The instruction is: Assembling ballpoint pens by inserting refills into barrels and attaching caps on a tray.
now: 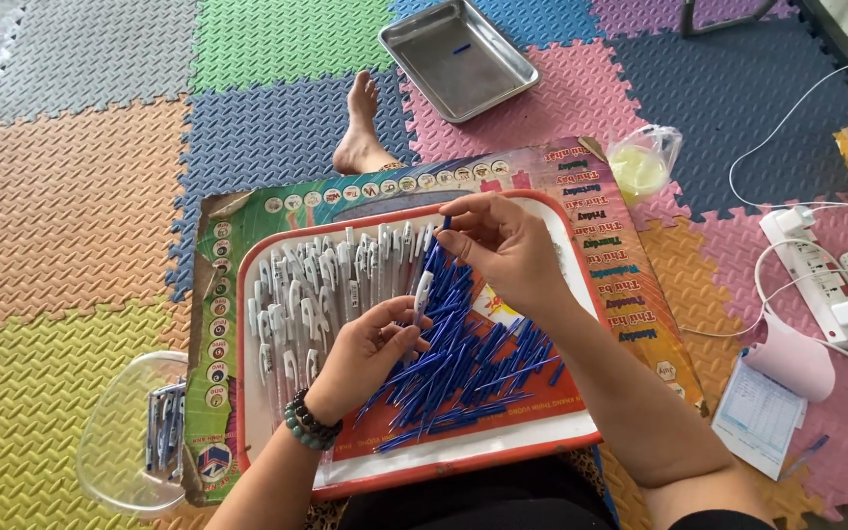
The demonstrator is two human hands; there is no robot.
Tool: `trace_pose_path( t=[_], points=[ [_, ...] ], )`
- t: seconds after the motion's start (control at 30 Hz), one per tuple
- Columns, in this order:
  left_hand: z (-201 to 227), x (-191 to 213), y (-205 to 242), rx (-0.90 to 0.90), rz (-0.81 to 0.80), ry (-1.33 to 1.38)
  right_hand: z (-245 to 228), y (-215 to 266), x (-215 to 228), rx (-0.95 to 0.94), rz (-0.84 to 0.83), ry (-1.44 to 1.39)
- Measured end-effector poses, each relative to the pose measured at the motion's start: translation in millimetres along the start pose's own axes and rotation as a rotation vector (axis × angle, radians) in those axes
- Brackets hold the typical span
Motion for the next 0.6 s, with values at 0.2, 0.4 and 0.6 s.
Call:
trace_pose_path(
  t=[0.2, 0.4, 0.6],
  points=[
    [-1.1, -1.0, 1.4, -0.014, -0.014, -0.043, 24.8, 1.3, -1.0, -0.002, -0.013, -0.138],
    [-2.0, -2.0, 0.5, -0.009, -0.012, -0.053, 22.3, 5.9, -7.7, 0.025, 0.004, -0.19],
    [-6.2, -1.4, 0.2, -0.01, 0.014, -0.032, 38.5, 3.2, -0.9, -0.008, -0.016, -0.242]
  ],
)
Point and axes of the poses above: each hand's wrist, its own y-axis away from the middle knuckle, its own x-axis out of the back of the hand, z = x × y, the point moved 1 cm from there along -y, towards the middle knuckle, and after that the axes turned 1 degree about z, right-handed, at the moved point
